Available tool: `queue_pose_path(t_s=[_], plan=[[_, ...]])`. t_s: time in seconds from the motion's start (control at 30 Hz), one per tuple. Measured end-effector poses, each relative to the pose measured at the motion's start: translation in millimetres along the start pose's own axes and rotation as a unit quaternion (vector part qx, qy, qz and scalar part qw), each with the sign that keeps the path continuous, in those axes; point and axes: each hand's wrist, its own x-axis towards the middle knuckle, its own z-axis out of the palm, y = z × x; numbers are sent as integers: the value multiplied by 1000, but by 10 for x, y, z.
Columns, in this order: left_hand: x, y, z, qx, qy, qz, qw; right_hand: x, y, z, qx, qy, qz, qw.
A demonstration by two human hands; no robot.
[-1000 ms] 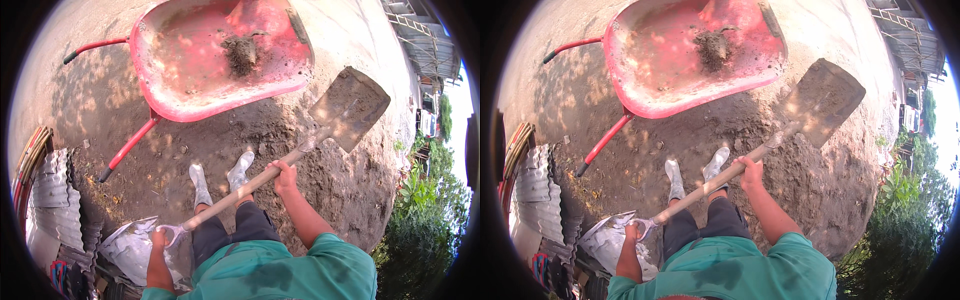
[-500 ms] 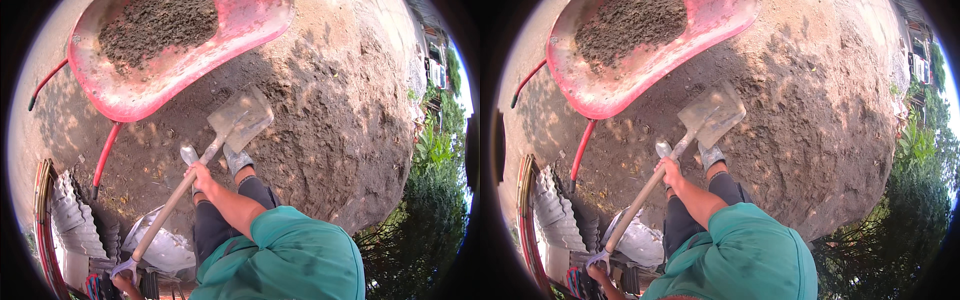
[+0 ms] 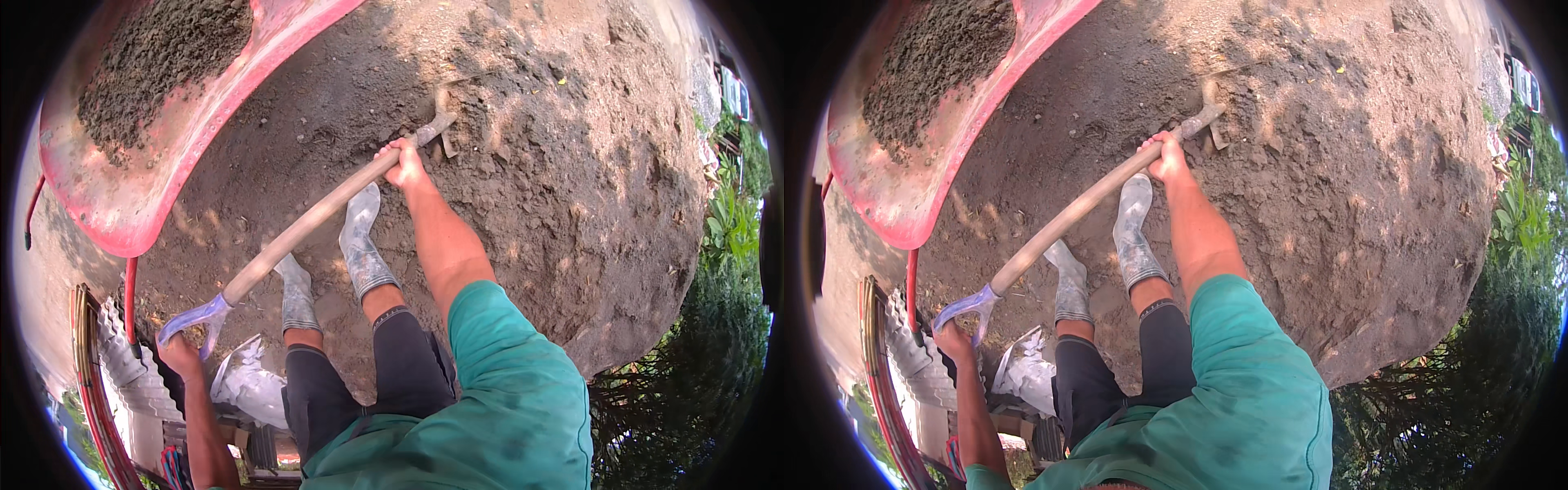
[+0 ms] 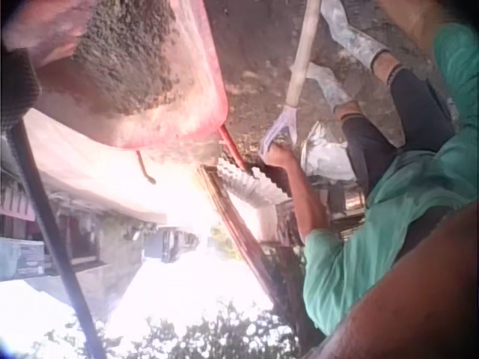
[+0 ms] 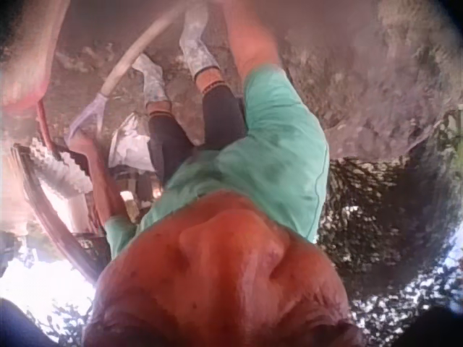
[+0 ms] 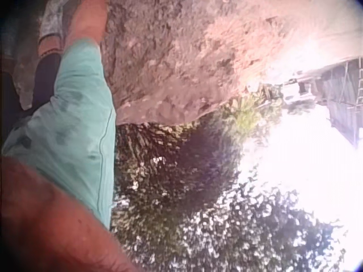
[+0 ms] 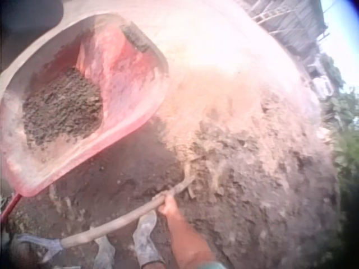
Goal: The person pushes an empty red wheelbarrow along a dirt road and stops beside a pile of soil. Using a shovel, they repeatedly scoop soil from the pile and load it into the wheelbarrow until it is full.
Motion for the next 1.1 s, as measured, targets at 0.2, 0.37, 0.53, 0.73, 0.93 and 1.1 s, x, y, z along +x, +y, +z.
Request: queue_pose_path(t_s=[0.2, 0.37, 0.53, 0.73, 0.93, 1.1], plan=[[-138, -53, 128, -63, -58, -62, 994, 32, -85, -257, 1, 44, -41, 998], [-416, -454, -215, -70, -44, -180, 980, -376, 370, -561, -25, 76, -24, 996], [-726, -1249, -834, -40, -80, -236, 967, -1262, 904, -849, -73, 167, -40, 982], [-1157, -1929, -1417, -109, -67, -387, 913, -2415, 1265, -929, -121, 181, -65, 974], [-1495, -2371, -1601, -75, -88, -409, 905, -3215, 1566, -355, -209, 102, -165, 958], [-1819, -2595, -1626, -112, -148, -465, 866, -3751, 2016, 709, -333, 34, -236, 912]])
